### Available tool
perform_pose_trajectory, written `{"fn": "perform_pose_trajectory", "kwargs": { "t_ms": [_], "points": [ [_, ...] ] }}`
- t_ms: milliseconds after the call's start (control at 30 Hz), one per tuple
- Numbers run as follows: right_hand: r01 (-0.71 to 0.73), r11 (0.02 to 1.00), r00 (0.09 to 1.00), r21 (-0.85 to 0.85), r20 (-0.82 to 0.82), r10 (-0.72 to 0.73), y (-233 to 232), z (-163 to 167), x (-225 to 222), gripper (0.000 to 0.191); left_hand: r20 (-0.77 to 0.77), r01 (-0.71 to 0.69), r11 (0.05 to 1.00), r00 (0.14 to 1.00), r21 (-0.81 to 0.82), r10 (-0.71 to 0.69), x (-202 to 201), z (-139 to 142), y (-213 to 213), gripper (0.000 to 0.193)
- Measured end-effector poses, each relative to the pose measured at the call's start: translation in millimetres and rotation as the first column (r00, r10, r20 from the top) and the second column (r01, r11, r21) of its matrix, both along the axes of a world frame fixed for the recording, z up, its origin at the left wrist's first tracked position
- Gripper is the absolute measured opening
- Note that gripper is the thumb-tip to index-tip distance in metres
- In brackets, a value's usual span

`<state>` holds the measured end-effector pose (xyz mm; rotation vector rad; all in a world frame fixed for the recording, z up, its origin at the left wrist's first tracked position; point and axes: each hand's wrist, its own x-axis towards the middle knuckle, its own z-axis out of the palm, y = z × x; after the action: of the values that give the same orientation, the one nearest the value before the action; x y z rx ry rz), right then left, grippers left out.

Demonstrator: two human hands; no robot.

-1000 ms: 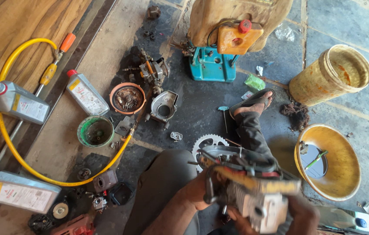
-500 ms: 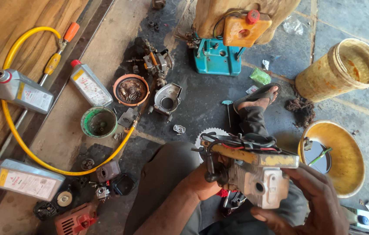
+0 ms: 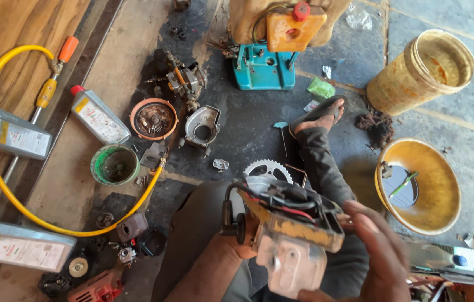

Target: The person sits on the workshop floor assembling a small engine. They pick up the aluminum cylinder, fit it onto the engine block, press and align the parts by hand, wipe components with a red cloth, and repeatedly lift and reposition the engine assembly to check the fit.

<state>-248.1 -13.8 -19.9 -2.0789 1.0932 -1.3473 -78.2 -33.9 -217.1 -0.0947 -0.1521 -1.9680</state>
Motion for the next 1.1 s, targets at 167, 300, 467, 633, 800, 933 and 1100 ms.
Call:
{"fn": "perform_pose_trajectory", "kwargs": {
  "t_ms": [167,300,467,633,800,933,1100],
  "points": [
    [-0.014,0.998,0.938,-0.054,-0.346,-0.006,-6,8,-8,0.123,0.06,-0.023,0.999,0.998,0.029,0.021,-4,1,-3,0.055],
    [-0.009,0.996,0.988,-0.085,-0.155,-0.004,-11,-8,-8,0.075,0.113,-0.017,1.0,0.993,0.022,0.015,-10,2,-6,0.052],
    [0.01,0.98,0.962,-0.201,-0.267,-0.065,0,-26,-30,0.028,0.151,0.0,1.0,0.989,0.025,-0.004,-18,0,-7,0.049],
    [0.024,0.983,0.975,-0.18,-0.213,-0.063,3,-44,-41,0.026,0.172,0.016,0.999,0.985,0.031,-0.022,-21,-7,-8,0.046],
    [0.067,0.994,0.998,-0.089,-0.016,-0.069,-4,-39,-24,0.03,0.26,0.005,0.999,0.965,0.045,-0.016,-24,-13,-5,0.042],
    [-0.04,0.995,0.997,-0.091,-0.077,0.033,-22,-17,-13,0.1,0.433,-0.03,0.995,0.901,0.092,-0.013,-32,-11,-12,0.04],
    [-0.017,0.926,0.992,0.378,0.122,-0.032,-35,-9,-12,0.114,0.775,-0.082,0.99,0.631,0.117,-0.04,-44,-5,-50,0.037]
  ]
}}
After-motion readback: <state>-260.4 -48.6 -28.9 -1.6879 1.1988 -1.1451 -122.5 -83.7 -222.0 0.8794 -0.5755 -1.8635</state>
